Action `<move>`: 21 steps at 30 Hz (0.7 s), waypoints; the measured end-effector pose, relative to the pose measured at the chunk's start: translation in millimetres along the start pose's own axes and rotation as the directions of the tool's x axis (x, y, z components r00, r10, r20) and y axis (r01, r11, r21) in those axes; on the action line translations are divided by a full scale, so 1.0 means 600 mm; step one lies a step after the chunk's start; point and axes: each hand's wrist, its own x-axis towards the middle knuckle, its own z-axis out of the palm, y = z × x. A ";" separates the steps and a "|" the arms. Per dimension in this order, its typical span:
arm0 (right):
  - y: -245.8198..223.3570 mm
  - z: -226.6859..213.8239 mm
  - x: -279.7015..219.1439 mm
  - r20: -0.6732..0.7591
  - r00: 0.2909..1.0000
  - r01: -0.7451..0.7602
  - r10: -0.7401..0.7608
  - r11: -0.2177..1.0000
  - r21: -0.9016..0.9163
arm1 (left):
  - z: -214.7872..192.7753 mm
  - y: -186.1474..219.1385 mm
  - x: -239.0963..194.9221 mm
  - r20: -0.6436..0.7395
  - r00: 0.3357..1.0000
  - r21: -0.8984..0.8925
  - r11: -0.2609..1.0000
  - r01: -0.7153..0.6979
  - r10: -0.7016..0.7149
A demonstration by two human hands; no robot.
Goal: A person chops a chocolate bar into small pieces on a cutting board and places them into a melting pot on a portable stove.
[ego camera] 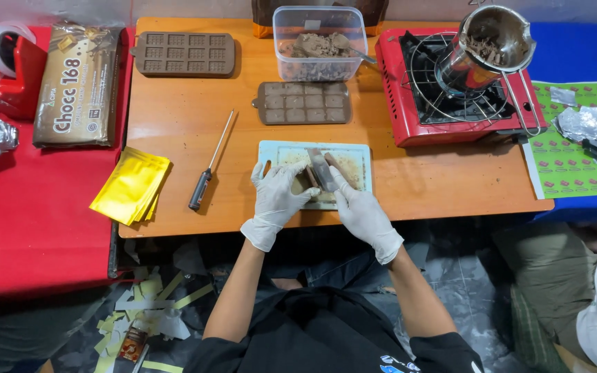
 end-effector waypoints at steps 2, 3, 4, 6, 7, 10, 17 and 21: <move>-0.006 -0.008 -0.002 -0.011 1.000 -0.003 0.003 1.000 -0.028 | -0.007 0.005 0.003 -0.001 1.000 -0.006 1.000 0.005 -0.005; -0.008 -0.012 -0.004 -0.023 1.000 -0.012 0.010 0.998 -0.055 | -0.010 0.008 0.006 0.002 1.000 -0.014 1.000 0.007 -0.007; -0.008 -0.011 -0.006 -0.026 1.000 -0.012 0.010 0.998 -0.054 | -0.011 0.008 0.005 0.002 1.000 -0.014 1.000 0.005 -0.005; -0.005 -0.010 -0.008 -0.050 0.998 0.036 -0.041 0.994 -0.106 | -0.012 0.010 0.005 -0.006 1.000 -0.008 1.000 0.005 -0.005; -0.014 -0.011 -0.016 -0.051 0.998 0.037 -0.042 0.994 -0.107 | -0.009 0.008 0.004 -0.008 1.000 -0.008 1.000 0.004 -0.004; -0.035 -0.006 -0.034 -0.083 0.995 0.049 -0.060 0.990 -0.131 | -0.003 0.005 0.002 -0.014 1.000 0.024 1.000 0.009 -0.009; -0.035 0.019 -0.038 -0.102 0.986 0.110 -0.135 0.970 -0.217 | -0.003 0.006 0.004 -0.032 0.999 0.083 0.996 -0.015 0.018; -0.023 0.031 -0.031 -0.129 0.973 0.147 -0.191 0.946 -0.289 | 0.002 0.004 0.002 -0.048 0.999 0.085 0.996 -0.012 0.016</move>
